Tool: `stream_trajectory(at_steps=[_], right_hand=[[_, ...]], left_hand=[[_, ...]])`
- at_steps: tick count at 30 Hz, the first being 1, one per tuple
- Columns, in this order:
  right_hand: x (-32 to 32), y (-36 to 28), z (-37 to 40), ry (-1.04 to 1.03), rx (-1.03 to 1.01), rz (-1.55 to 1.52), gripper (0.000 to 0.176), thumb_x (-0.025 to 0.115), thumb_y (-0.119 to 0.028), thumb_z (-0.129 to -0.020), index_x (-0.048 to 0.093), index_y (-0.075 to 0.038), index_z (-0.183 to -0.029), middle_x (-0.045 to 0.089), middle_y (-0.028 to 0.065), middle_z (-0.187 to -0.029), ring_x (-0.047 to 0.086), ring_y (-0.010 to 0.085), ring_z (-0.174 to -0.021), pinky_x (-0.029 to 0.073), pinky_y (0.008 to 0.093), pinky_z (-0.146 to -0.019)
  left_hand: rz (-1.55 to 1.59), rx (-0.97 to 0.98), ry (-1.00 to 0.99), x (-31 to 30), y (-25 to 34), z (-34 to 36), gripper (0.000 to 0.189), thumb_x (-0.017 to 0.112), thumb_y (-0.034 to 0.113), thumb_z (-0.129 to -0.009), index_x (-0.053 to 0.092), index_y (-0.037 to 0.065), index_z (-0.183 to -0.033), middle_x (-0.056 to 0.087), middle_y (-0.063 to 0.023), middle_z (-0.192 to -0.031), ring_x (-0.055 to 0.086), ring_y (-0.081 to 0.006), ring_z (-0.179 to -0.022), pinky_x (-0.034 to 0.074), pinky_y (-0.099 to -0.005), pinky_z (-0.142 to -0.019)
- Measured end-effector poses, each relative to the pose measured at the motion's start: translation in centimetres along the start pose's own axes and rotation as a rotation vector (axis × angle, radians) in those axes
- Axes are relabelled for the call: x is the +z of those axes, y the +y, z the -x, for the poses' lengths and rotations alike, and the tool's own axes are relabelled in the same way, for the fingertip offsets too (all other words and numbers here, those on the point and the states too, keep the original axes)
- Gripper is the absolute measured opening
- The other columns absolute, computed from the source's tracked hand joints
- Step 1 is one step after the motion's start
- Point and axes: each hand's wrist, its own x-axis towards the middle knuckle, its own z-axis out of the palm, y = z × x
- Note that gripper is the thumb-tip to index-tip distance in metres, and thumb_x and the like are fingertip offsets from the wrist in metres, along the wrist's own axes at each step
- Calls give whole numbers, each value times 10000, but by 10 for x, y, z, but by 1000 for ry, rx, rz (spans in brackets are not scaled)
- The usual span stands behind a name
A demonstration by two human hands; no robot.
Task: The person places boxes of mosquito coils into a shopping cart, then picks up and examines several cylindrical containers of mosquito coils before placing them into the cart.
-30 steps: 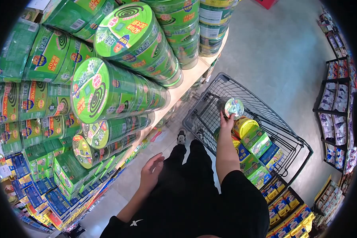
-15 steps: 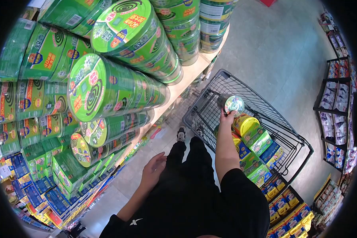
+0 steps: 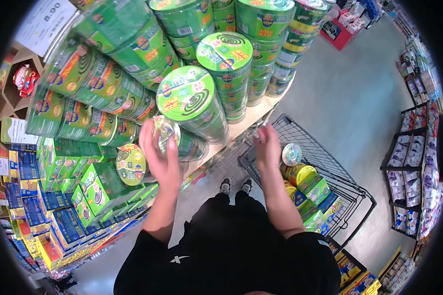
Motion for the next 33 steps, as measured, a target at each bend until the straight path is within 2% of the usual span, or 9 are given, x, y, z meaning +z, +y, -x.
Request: stream_trajectory(at_steps=[2,5,9,11,14,20,25,28,33], right_hand=[[60,-17,36,-234,-67,166,632,554,-335,-1012,334,-27,-1519,428,135,-1492,390,246,-1410,347,435,-1131],[118,-32,73,-407,-143,366,720,528,-407,-1026,235,-32,-1567,306,163,-1589,302,261,-1469,280,403,-1172],[144,-9,59,-500,-209,538,845,527,-508,-1007,140,-30,-1587,190,251,-1621,178,315,-1516,200,376,-1199],[149,-4,61,-496,-232,651,910,514,-558,-995,100,1,-1581,116,287,-1628,59,339,-1538,118,377,-1218],[147,-3,68,-459,-295,753,848,517,-460,-1028,48,-43,-1599,243,185,-1619,241,251,-1489,218,327,-1182],[134,-23,116,-476,-316,520,739,516,-306,-1050,104,-14,-1590,251,173,-1616,245,225,-1484,229,326,-1183],[93,-36,143,-520,-255,214,499,459,-143,-1053,331,-13,-1518,489,84,-1451,456,163,-1343,340,327,-1140],[67,-47,165,-469,-184,214,613,494,-103,-1038,211,-15,-1575,381,95,-1546,374,160,-1396,304,312,-1148],[11,-29,169,-308,-247,271,703,575,-108,-1004,188,-37,-1587,363,83,-1556,373,152,-1388,280,286,-1148]], left_hand=[[97,-182,9,8,-21,-33,572,542,166,-1017,315,-35,-1501,378,-191,-1503,413,-263,-1378,330,-415,-1143],[367,-476,23,23,-35,-66,537,483,266,-1063,353,-33,-1491,399,-158,-1522,435,-235,-1364,336,-352,-1142],[637,-550,-83,31,-39,-73,464,466,281,-1073,474,-20,-1425,535,-122,-1409,524,-179,-1269,382,-340,-1096],[663,-555,-64,32,-30,-70,474,473,277,-1073,452,-29,-1434,534,-128,-1408,515,-189,-1277,373,-337,-1099],[671,-554,-54,29,-23,-60,468,475,267,-1074,432,-23,-1439,536,-131,-1396,513,-189,-1271,379,-334,-1090],[678,-520,-53,20,11,-32,467,463,229,-1077,375,-6,-1471,508,-140,-1417,503,-196,-1276,374,-338,-1093],[725,-442,-212,13,38,7,547,476,149,-1052,286,-16,-1538,406,-127,-1516,396,-188,-1379,294,-347,-1154],[667,-424,-254,20,30,35,585,508,136,-1036,257,-39,-1536,437,-143,-1493,419,-205,-1367,302,-340,-1146],[866,-700,-396,31,32,66,595,543,65,-991,299,-16,-1528,437,-142,-1490,442,-221,-1350,348,-347,-1130]])
